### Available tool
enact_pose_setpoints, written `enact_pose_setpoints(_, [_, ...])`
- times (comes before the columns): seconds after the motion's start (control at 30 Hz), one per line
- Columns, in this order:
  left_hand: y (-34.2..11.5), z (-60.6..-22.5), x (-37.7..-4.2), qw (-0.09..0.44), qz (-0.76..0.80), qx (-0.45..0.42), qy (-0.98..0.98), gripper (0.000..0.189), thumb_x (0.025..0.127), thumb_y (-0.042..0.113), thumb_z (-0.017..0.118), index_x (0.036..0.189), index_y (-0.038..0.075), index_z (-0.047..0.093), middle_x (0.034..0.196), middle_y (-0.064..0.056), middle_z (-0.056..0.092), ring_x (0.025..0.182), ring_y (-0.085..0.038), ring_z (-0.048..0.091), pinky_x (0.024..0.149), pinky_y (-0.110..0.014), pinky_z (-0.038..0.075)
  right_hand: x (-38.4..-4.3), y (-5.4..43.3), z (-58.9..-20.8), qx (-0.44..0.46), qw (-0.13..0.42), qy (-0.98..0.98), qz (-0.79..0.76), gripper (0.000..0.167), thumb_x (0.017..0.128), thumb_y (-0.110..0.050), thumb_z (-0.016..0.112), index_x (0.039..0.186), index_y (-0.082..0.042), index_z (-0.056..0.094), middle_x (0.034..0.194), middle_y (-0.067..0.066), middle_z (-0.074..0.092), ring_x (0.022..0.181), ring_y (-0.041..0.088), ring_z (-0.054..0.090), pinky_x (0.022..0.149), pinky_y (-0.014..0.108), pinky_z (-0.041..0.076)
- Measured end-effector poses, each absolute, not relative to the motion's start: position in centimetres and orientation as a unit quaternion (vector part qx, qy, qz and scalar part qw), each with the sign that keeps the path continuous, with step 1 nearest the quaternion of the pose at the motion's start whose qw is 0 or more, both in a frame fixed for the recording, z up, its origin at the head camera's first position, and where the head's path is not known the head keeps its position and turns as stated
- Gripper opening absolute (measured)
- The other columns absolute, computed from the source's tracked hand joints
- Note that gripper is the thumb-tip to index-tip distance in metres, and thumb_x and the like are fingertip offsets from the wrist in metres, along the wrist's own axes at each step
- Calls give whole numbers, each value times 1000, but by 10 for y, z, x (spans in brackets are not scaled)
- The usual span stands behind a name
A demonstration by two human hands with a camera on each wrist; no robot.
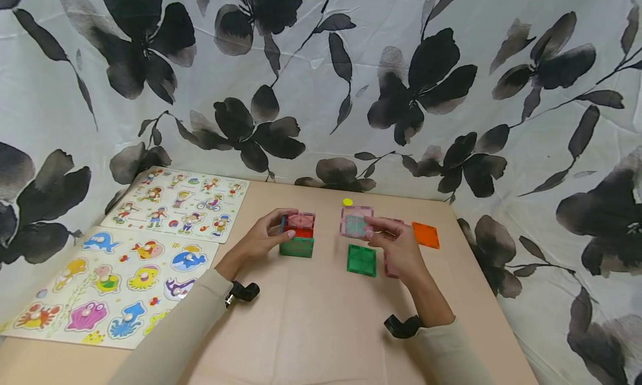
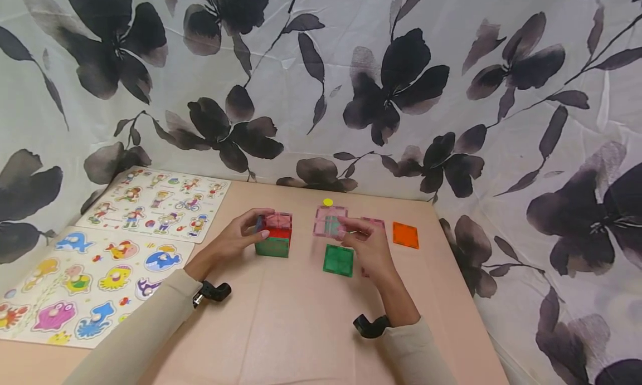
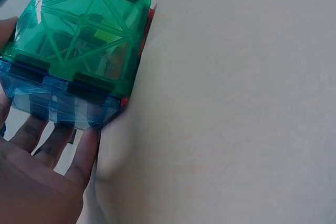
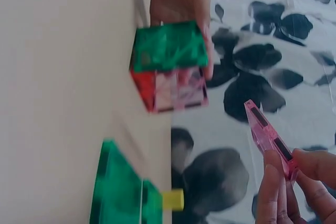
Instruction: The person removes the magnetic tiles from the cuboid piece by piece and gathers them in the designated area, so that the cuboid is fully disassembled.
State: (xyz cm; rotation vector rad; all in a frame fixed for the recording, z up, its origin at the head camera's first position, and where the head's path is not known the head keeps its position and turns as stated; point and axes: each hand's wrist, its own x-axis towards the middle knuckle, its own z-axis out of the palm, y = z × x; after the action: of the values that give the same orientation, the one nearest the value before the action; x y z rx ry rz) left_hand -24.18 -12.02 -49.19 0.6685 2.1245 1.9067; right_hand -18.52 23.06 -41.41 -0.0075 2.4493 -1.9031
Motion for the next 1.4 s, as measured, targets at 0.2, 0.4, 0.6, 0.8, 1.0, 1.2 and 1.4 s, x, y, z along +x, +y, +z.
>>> enact_pose_setpoints(0.2, [-118, -496, -242, 101, 646, 237, 718, 59, 104, 10, 67, 159, 10, 43, 159, -21, 46, 152, -47, 43, 123, -62, 40, -175, 271, -422, 31, 17, 796, -605, 39, 103, -13, 71, 142, -10, 68, 133, 11, 63, 101, 14, 76, 94, 25, 62])
enact_pose_setpoints(0.4, [-120, -498, -242, 105, 645, 228, 722, 59, 105, 10, 67, 159, 13, 43, 158, -22, 46, 149, -48, 47, 120, -58, 45, -165, 312, -435, 38, -6, 806, -590, 43, 104, -16, 70, 144, -3, 65, 121, -3, 68, 102, 14, 74, 94, 25, 63])
enact_pose_setpoints(0.6, [-122, -497, -240, 100, 641, 230, 725, 58, 105, 9, 65, 159, 12, 42, 157, -24, 46, 148, -50, 48, 119, -56, 47, -155, 349, -446, 36, -17, 785, -619, 46, 102, -12, 71, 143, 6, 61, 115, -6, 73, 95, 11, 78, 87, 24, 64])
enact_pose_setpoints(0.8, [-121, -496, -239, 97, 639, 231, 727, 59, 105, 9, 65, 159, 11, 42, 158, -23, 46, 149, -49, 46, 121, -60, 44, -147, 381, -455, 57, -19, 772, -632, 47, 101, -8, 72, 144, 7, 60, 108, -9, 76, 92, 9, 78, 83, 23, 64])
enact_pose_setpoints(1.0, [-120, -497, -240, 102, 642, 226, 725, 59, 105, 9, 67, 159, 14, 43, 158, -22, 46, 149, -48, 47, 121, -61, 43, -143, 407, -467, 95, -9, 775, -625, 47, 100, -7, 73, 144, 5, 61, 107, -12, 76, 92, 7, 77, 84, 23, 64])
enact_pose_setpoints(1.2, [-120, -497, -240, 101, 642, 229, 725, 59, 105, 11, 67, 159, 14, 43, 158, -22, 46, 149, -48, 46, 120, -61, 44, -137, 420, -474, 107, 13, 796, -596, 46, 104, -9, 68, 147, 3, 59, 111, -14, 72, 95, 6, 76, 87, 22, 63])
enact_pose_setpoints(1.4, [-120, -494, -240, 106, 639, 221, 730, 60, 105, 12, 68, 159, 15, 43, 159, -20, 46, 151, -47, 45, 121, -62, 43, -137, 423, -479, 121, 31, 835, -536, 46, 107, -13, 64, 149, 3, 56, 105, -10, 75, 94, 10, 78, 87, 22, 64])
